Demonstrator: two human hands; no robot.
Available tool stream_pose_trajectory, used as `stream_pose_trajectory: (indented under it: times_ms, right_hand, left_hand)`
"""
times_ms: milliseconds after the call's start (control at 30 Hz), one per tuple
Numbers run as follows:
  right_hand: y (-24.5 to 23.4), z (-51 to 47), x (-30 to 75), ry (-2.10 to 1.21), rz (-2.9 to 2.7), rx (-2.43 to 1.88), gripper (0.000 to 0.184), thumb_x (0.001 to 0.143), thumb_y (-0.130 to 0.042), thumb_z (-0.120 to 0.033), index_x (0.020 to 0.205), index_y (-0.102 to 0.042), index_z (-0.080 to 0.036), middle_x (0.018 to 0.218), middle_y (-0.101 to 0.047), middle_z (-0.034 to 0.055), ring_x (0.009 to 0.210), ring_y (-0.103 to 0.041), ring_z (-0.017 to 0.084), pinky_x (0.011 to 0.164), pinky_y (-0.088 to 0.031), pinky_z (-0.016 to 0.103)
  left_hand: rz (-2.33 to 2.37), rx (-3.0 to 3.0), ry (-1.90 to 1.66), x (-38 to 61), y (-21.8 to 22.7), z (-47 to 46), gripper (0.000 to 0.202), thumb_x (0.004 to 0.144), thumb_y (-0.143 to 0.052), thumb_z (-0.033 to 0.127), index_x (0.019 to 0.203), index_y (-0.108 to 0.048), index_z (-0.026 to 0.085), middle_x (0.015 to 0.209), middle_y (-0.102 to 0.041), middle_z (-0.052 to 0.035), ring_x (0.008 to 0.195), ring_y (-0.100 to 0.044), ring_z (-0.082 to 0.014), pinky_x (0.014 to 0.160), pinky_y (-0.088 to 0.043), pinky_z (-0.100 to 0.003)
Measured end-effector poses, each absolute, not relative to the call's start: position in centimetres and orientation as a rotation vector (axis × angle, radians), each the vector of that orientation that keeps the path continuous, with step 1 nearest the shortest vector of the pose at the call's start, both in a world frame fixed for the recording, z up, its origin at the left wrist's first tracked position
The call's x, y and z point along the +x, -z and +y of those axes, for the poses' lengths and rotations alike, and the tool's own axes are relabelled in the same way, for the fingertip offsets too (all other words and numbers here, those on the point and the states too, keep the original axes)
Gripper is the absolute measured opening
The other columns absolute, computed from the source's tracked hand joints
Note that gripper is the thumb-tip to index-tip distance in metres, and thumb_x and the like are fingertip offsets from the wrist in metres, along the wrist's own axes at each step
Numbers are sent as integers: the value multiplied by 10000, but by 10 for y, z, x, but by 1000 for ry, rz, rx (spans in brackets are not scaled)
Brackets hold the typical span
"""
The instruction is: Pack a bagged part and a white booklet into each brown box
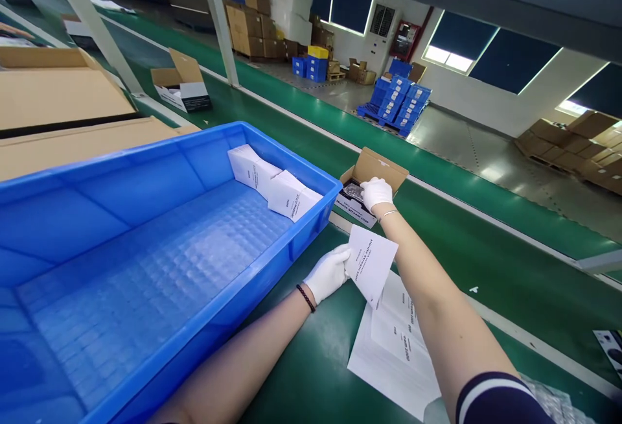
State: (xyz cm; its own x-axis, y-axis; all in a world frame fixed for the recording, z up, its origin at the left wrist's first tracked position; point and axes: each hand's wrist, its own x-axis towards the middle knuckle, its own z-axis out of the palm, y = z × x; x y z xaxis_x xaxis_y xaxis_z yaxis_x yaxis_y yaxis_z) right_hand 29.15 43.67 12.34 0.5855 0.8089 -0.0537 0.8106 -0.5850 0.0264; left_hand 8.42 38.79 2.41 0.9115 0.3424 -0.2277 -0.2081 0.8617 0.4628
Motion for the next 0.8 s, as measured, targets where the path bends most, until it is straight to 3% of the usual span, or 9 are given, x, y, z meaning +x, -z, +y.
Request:
stream_pose_trajectory:
  times_ms: [67,200,367,467,533,633,700,800]
  right_hand:
    - [-119,429,295,90,1415,2729,342,943,-544,-254,1256,-671,-198,1235,-607,162,1118,-562,333,922,-465,422]
    - [-128,407,305,292,1478,2662,318,872,-598,-184,1168,-713,-203,1114,-687,75,976,-634,261,851,-491,311]
    - [-156,353,283,151,1645,2708,404,1028,-385,-349,1328,-593,-175,1258,-608,99,1125,-561,282,946,-453,353]
    - [-144,312,233,-88,1997,2380,458,933,-612,-468,1296,-597,-189,1284,-567,127,1200,-472,339,1005,-401,434]
    - [-127,292,203,-164,2064,2145,409,881,-704,-323,1248,-621,-162,1239,-580,148,1185,-460,360,1018,-374,476]
    - [-110,282,191,-246,2008,2209,332,962,-482,-93,1266,-608,-136,1205,-606,143,1122,-511,300,1005,-388,422]
    - [-111,286,208,-366,1914,2383,404,970,-375,-46,1312,-575,-124,1272,-580,151,1174,-494,291,1013,-386,400]
    - [-115,301,249,-483,1661,2611,449,951,-364,-32,1361,-526,-121,1354,-523,164,1268,-431,316,1024,-378,415]
  left_hand:
    - [327,460,-359,87,-21,387,290,822,-661,146,1109,-649,105,1173,-669,-154,1004,-667,-213,797,-546,-284]
    - [398,549,-540,93,-19,388,307,789,-668,157,1093,-648,119,1149,-677,-142,855,-654,-162,595,-462,-206]
    - [496,683,-592,93,-21,390,710,717,-651,77,1402,-491,174,1159,-680,-118,826,-645,-158,529,-407,-185]
    - [537,669,-594,92,-21,389,849,674,-655,38,1476,-397,145,1130,-684,-125,766,-631,-146,536,-424,-199]
    - [496,633,-577,92,-21,389,851,676,-662,41,1478,-386,110,1087,-690,-131,711,-611,-132,529,-416,-206]
    - [442,579,-532,89,-23,388,823,754,-662,115,1504,-323,106,1055,-697,-142,632,-589,-114,536,-416,-223]
    - [438,573,-505,86,-26,387,783,811,-653,175,1511,-304,127,1105,-690,-155,647,-613,-121,589,-451,-244]
    - [452,580,-485,83,-31,387,696,839,-647,200,1473,-369,129,1150,-679,-160,717,-651,-141,682,-485,-271]
